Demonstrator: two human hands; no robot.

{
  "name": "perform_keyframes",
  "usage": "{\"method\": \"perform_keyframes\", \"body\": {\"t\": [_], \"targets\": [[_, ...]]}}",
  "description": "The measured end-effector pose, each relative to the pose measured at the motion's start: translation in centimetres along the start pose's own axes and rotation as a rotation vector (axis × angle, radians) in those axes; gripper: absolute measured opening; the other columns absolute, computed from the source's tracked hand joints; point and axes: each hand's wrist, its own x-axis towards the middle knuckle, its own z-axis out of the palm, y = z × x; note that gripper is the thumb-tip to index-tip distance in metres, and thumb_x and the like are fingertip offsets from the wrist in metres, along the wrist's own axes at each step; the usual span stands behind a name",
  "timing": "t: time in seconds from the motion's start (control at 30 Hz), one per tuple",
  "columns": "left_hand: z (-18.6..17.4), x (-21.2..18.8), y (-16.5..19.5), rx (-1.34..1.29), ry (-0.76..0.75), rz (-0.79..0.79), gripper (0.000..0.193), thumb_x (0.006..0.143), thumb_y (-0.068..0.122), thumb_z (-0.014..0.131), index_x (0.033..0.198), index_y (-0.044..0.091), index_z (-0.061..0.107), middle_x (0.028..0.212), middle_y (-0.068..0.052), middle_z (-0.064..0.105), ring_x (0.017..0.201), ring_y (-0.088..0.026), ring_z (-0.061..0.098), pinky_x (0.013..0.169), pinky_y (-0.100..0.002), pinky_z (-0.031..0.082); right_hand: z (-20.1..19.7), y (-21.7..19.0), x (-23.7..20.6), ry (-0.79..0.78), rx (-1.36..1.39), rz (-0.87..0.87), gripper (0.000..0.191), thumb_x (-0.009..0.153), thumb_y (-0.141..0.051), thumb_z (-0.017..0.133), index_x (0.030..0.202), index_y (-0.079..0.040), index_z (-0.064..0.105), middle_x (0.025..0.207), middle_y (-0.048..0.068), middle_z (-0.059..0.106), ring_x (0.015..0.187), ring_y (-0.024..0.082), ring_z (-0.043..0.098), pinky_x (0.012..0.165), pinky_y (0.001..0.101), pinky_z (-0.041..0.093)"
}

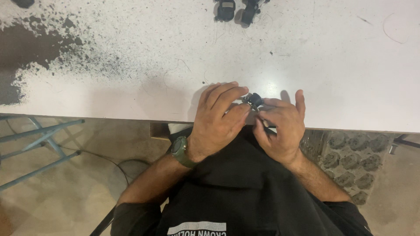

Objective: The person sits at a white workbench assembling black plastic plug components. They pick up a plug body, insert internal metal parts, tighten a small screw using a screwdriver, place the finished plug aside, and reach for the next unassembled component.

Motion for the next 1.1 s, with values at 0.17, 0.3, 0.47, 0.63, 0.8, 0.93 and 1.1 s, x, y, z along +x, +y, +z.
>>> {"method": "perform_keyframes", "body": {"t": [0.17, 0.3, 0.47, 0.63, 0.8, 0.93, 1.1], "targets": [[0.0, 0.0, -0.4, 0.056, -0.045, 0.087, 0.018, 0.095, 0.012, 0.079, 0.11, 0.008, 0.07, 0.14, -0.008, 0.058, 0.138, -0.028, 0.051, 0.115, -0.048, 0.048, 0.1, -0.1, 0.5, -0.001, -0.004, -0.001, 0.029, 0.084, 0.002, 0.081, 0.104, -0.009, 0.063, 0.095, 0.005, 0.069, 0.112, 0.027, 0.07, 0.131, 0.0553, 0.02], [0.4, 0.0, -0.4, 0.136, -0.035, 0.17, 0.016, 0.099, 0.016, 0.079, 0.111, 0.009, 0.072, 0.143, -0.007, 0.057, 0.139, -0.027, 0.05, 0.116, -0.047, 0.047, 0.0, 0.1, 0.5, -0.007, 0.003, -0.003, 0.028, 0.085, 0.002, 0.081, 0.103, -0.009, 0.062, 0.094, 0.004, 0.069, 0.111, 0.027, 0.07, 0.131, 0.0551, 0.02], [0.9, 0.2, -0.5, 0.13, 0.023, 0.12, 0.015, 0.1, 0.019, 0.079, 0.11, 0.01, 0.074, 0.141, -0.006, 0.057, 0.137, -0.025, 0.049, 0.115, -0.048, 0.045, -0.1, 0.3, 0.5, -0.024, 0.01, 0.0, 0.029, 0.084, 0.001, 0.081, 0.103, -0.009, 0.062, 0.095, 0.006, 0.069, 0.112, 0.027, 0.069, 0.131, 0.0558, 0.019], [1.0, 0.3, -0.7, 0.079, -0.036, -0.003, 0.012, 0.097, 0.02, 0.079, 0.104, 0.012, 0.072, 0.136, -0.005, 0.06, 0.134, -0.025, 0.051, 0.115, -0.048, 0.041, 0.1, 0.4, 0.0, -0.003, 0.002, 0.008, 0.028, 0.085, 0.002, 0.081, 0.104, -0.009, 0.062, 0.093, 0.005, 0.068, 0.114, 0.027, 0.07, 0.131, 0.0556, 0.019], [0.7, 0.1, -0.8, 0.022, -0.088, -0.068, 0.012, 0.096, 0.018, 0.076, 0.104, 0.011, 0.071, 0.133, -0.002, 0.063, 0.136, -0.025, 0.051, 0.119, -0.05, 0.037, 0.0, 0.8, -0.5, 0.021, 0.07, -0.102, 0.034, 0.086, 0.004, 0.081, 0.109, -0.007, 0.059, 0.098, 0.01, 0.068, 0.114, 0.029, 0.071, 0.13, 0.057, 0.021], [0.7, 0.1, -0.9, 0.017, -0.118, -0.099, 0.011, 0.095, 0.018, 0.075, 0.103, 0.012, 0.07, 0.13, 0.0, 0.066, 0.137, -0.023, 0.051, 0.121, -0.051, 0.034, 0.4, 1.0, -0.6, -0.024, 0.034, -0.135, 0.036, 0.085, 0.007, 0.081, 0.11, -0.007, 0.059, 0.094, 0.006, 0.068, 0.113, 0.027, 0.073, 0.129, 0.0538, 0.026], [0.6, 0.1, -1.0, -0.012, -0.122, -0.099, 0.009, 0.097, 0.019, 0.074, 0.104, 0.013, 0.071, 0.128, 0.001, 0.069, 0.136, -0.022, 0.052, 0.121, -0.051, 0.032, 0.6, 0.7, -0.2, -0.018, 0.017, -0.126, 0.035, 0.085, 0.011, 0.08, 0.108, -0.006, 0.06, 0.09, 0.005, 0.066, 0.112, 0.027, 0.073, 0.129, 0.0528, 0.026]]}}
